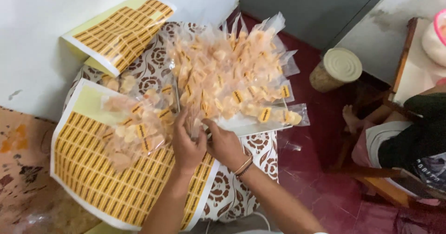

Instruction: The person arranges small, individually wrapped snack packets on a metal tray. They pick up the packets from a pile on a patterned tablecloth and place them neatly into rows on the tray, occasionally adjusting their positions to ensure they are aligned.

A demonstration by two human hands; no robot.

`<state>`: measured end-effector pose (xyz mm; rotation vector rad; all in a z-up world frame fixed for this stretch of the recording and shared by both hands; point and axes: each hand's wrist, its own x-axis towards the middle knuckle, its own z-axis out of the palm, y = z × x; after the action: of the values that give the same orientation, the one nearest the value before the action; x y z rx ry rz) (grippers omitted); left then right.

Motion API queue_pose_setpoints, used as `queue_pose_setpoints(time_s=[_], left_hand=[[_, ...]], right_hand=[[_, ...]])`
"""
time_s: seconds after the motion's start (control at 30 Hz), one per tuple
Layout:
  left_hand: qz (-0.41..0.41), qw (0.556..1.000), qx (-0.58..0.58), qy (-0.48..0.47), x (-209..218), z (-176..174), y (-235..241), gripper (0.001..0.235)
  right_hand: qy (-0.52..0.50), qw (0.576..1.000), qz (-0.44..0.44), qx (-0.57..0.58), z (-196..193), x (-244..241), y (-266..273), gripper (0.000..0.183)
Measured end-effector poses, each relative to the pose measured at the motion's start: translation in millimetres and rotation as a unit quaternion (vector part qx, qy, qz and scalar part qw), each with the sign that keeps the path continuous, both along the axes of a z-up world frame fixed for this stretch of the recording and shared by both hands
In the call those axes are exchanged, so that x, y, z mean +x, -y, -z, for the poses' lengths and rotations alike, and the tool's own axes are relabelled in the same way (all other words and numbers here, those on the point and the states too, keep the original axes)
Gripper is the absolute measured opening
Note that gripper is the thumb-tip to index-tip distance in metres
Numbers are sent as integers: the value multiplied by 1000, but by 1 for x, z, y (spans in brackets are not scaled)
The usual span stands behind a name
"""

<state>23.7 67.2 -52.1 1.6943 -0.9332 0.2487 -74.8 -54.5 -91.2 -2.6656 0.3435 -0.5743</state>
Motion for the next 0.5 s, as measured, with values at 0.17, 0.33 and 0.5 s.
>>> queue_pose_setpoints(time_s=[0.17, 0.33, 0.5], left_hand=[[-6, 1000, 7, 7, -9, -11, 2, 77], [-28, 999, 36, 18, -10, -16, -6, 79], [-11, 998, 57, -32, -6, -15, -6, 81]], right_hand=[[-6, 1000, -12, 8, -8, -10, 3, 64], [-8, 998, -50, 44, -24, -10, 3, 61], [3, 992, -49, 120, -48, -14, 0, 58]])
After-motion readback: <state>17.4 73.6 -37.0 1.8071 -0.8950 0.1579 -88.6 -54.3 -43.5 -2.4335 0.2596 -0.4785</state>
